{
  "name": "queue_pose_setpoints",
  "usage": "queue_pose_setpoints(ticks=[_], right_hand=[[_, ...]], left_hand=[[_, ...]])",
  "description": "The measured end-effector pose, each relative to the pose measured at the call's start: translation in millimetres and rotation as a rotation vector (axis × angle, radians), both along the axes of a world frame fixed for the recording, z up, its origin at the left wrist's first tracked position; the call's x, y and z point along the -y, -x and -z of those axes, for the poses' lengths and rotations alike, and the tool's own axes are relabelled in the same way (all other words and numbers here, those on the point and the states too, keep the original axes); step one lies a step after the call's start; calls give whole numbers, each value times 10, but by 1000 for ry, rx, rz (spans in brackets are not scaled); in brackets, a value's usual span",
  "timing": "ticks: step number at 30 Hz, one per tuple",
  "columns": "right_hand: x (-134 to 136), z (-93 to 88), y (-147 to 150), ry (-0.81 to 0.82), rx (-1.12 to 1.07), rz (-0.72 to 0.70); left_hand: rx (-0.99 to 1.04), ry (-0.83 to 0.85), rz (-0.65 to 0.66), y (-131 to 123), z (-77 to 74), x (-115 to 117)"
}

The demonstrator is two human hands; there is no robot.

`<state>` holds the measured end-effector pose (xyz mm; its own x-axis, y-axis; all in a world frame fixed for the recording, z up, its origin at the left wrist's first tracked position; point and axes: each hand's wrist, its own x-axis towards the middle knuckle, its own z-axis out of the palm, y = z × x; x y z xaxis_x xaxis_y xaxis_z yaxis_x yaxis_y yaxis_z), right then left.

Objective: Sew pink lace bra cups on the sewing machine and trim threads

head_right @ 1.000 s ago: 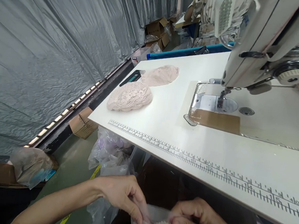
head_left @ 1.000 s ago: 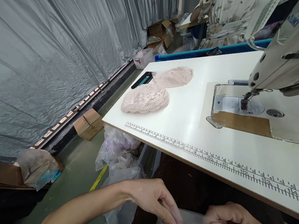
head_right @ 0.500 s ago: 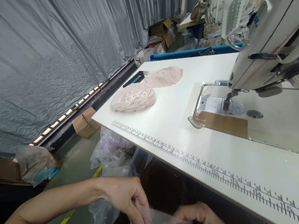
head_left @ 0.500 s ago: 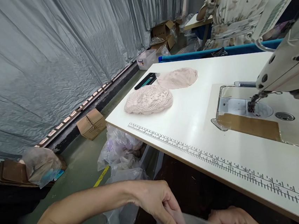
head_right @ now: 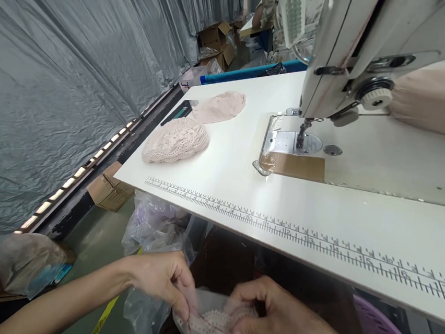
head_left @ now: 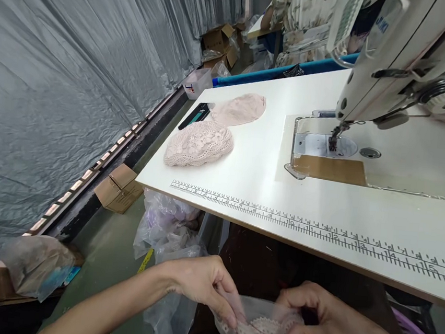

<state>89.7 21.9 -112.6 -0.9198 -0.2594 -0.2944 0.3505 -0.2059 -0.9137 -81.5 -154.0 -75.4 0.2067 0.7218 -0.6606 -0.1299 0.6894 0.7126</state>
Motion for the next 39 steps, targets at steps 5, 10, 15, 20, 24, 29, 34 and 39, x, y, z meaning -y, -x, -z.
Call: queue_pose_setpoints(ticks=[5,10,15,20,24,29,34,39], right_hand=[[-7,59,-17,-56,-19,-6],[-29,128,-40,-99,11,-60],[-24,113,-33,-93,32,-90],[-26,75,-16,-62,31,-80],[-36,41,-24,-70,-14,-74],[-37,-55,-38,-36,-29,-66],[-36,-128,-29,-52,-57,-64],[-81,-121,-27,-48,-37,-42]], left_hand=[[70,28,8,28,14,-2],[163,-5,48,54,122,40],[122,-24,66,60,132,49],[93,-39,86,58,113,62],[63,-29,73,58,138,98],[66,-53,90,68,94,94],[15,10,57,-40,53,14],[-15,36,19,-118,68,-42]])
